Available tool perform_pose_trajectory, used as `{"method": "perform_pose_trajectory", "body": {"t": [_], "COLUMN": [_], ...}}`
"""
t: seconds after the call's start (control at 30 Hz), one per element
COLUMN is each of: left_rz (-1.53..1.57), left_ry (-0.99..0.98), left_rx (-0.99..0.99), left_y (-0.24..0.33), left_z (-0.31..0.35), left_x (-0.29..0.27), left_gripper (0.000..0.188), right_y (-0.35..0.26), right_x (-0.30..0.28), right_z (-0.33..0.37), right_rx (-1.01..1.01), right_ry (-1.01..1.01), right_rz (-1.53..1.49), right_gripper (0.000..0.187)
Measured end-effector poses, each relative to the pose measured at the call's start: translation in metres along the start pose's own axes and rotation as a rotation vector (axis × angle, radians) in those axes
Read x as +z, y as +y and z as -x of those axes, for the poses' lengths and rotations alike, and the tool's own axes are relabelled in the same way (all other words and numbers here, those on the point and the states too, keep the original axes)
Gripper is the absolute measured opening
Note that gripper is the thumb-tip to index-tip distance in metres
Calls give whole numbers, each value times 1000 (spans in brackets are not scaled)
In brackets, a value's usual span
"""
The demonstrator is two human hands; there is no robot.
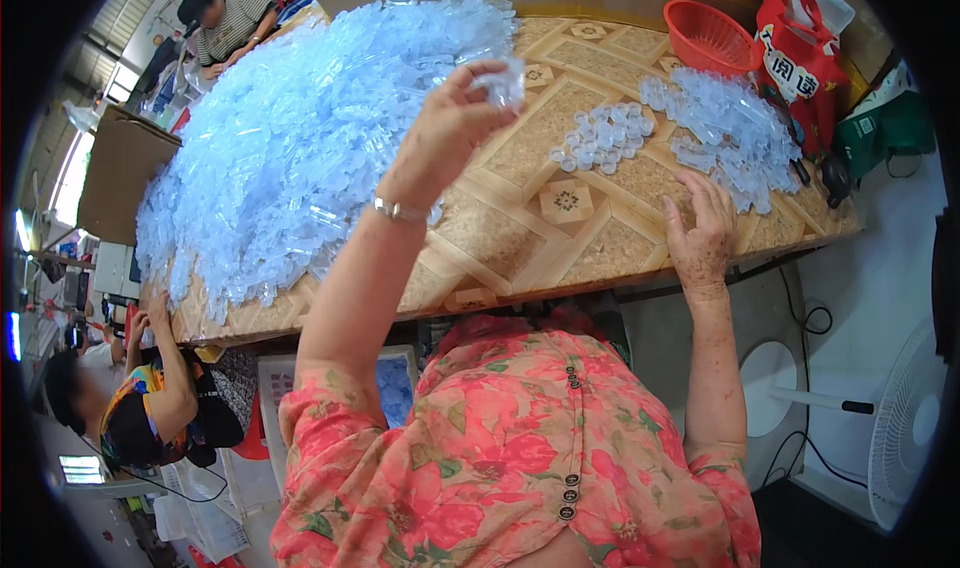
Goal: The person repeatedly picks up small translucent plastic components from a large pile on a wooden table and snaps them together by hand. They place the assembled units into a separate pile on the right side of the table. The process is continuous and repetitive throughout the clip.
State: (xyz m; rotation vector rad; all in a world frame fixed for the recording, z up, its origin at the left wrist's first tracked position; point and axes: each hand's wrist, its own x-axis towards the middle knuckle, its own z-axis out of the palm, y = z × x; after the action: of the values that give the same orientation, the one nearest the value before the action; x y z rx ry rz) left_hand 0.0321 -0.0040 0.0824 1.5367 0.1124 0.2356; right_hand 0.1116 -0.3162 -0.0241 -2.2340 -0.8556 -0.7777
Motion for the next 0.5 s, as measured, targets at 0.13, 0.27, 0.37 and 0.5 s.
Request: {"method": "perform_pose_trajectory", "body": {"t": [0.13,0.27,0.37,0.5], "left_rz": [346,510,506,468], "left_ry": [-221,-368,-388,-426], "left_rx": [-51,-40,-11,-5], "left_y": [-24,-57,-63,-63], "left_z": [54,75,78,80], "left_x": [49,78,83,86], "left_gripper": [61,71,76,85], "right_y": [-45,-72,-84,-80], "right_x": [-4,5,-5,-5], "right_z": [3,2,2,7], "right_rx": [292,225,447,588], "right_ry": [-167,-283,-437,-545], "right_rz": [-575,-916,-1203,-1396], "right_gripper": [35,36,40,42]}}
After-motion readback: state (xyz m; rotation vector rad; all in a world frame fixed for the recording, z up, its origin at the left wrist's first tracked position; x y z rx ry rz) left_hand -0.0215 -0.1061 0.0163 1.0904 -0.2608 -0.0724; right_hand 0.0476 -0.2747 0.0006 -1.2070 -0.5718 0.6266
